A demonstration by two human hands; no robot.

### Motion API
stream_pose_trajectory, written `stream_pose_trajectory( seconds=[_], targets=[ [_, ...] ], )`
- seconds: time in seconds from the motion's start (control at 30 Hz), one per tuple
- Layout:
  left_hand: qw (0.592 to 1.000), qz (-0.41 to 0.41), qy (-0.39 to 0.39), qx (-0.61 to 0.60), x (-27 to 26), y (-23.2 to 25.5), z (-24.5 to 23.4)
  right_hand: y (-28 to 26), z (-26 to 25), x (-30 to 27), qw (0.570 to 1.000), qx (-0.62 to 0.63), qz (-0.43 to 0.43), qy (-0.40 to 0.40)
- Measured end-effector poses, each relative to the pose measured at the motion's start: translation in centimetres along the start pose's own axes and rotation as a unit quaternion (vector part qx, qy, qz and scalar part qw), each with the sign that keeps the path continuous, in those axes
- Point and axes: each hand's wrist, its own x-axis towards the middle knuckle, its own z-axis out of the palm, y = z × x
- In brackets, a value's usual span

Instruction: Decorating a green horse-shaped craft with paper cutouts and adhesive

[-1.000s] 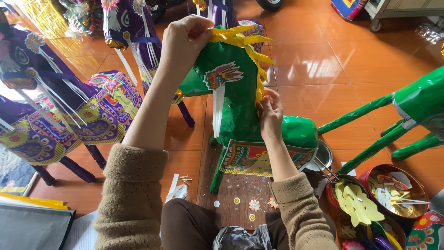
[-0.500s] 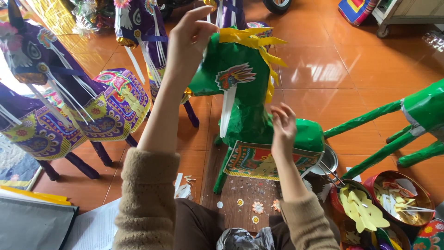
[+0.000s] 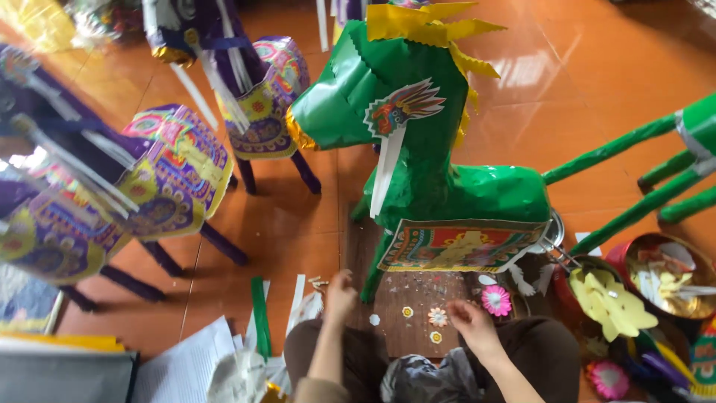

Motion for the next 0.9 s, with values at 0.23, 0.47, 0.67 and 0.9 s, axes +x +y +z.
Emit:
stream_pose_trajectory(
  seconds=[0.23,0.47,0.67,0.9],
  targets=[
    [0.988,0.0,-0.148,0.045,-1.9,1.2,2.9,-4.8,5.8,-2.4,0.993,-0.063,-0.022,-0.093],
    [0.987,0.04,-0.151,0.047,-2.3,0.9,3.2,-18.4,13.7,-2.2,0.949,-0.033,-0.259,-0.178],
    [0.966,0.164,-0.143,0.136,-4.5,0.9,4.9,-18.6,18.1,5.6,0.994,-0.004,-0.108,0.027],
    [0.961,0.154,-0.18,0.144,-8.7,4.1,5.6,-19.1,17.6,11.4,0.973,0.139,-0.098,0.158]
  ],
)
